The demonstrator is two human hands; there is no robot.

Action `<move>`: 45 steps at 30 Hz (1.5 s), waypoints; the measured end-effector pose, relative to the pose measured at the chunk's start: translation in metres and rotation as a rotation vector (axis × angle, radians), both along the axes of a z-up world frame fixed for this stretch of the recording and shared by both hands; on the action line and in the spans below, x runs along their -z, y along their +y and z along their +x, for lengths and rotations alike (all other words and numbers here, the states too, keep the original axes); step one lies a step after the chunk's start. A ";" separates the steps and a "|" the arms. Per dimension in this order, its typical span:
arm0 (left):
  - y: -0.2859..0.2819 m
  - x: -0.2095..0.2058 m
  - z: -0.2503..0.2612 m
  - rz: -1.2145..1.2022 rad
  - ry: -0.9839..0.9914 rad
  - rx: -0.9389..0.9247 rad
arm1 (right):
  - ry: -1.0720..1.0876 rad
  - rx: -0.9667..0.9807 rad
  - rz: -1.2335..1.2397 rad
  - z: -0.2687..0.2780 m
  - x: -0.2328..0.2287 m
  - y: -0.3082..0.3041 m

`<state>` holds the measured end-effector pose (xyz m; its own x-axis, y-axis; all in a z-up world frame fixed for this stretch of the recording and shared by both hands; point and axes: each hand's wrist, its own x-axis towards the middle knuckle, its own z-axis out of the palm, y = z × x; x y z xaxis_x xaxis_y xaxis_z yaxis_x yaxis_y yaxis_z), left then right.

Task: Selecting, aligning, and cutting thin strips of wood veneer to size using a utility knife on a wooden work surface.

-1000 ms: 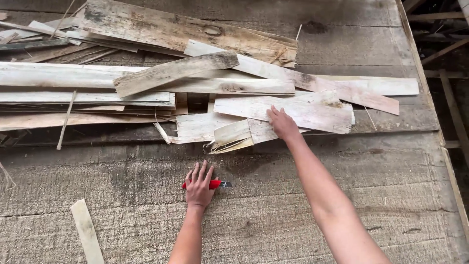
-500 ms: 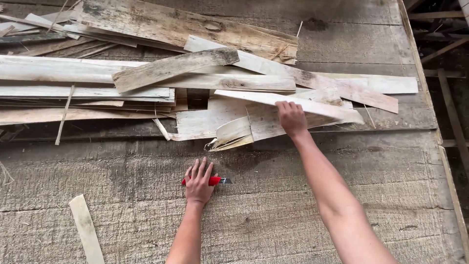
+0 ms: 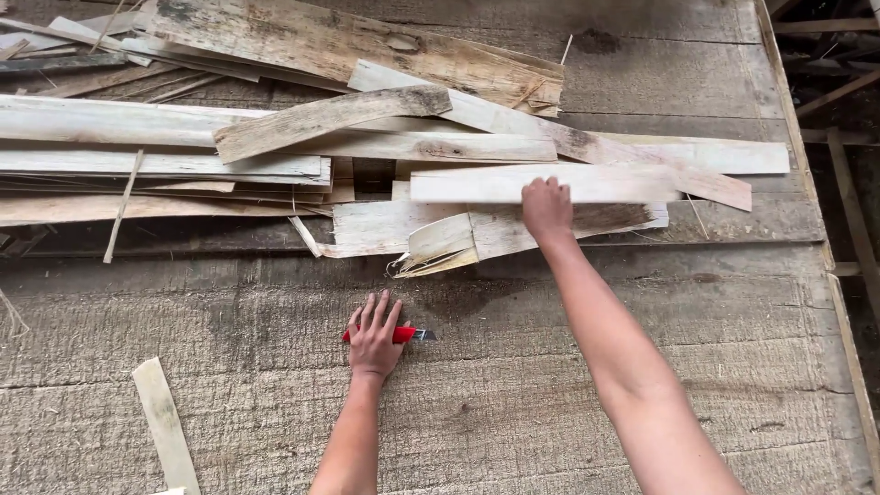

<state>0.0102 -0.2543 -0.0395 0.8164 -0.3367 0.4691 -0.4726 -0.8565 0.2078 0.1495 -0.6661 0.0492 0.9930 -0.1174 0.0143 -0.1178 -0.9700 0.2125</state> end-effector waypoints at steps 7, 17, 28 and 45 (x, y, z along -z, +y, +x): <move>0.001 0.002 -0.004 0.026 0.035 -0.014 | 0.199 -0.019 0.405 -0.021 -0.023 0.056; -0.001 -0.001 -0.005 0.018 0.053 -0.006 | 0.030 0.028 0.417 0.036 -0.018 0.056; 0.005 -0.011 -0.001 0.092 0.107 0.078 | 0.283 0.055 0.530 0.130 -0.036 0.071; -0.003 -0.002 -0.003 -0.003 0.042 -0.017 | 0.306 -0.193 0.460 0.089 -0.084 0.070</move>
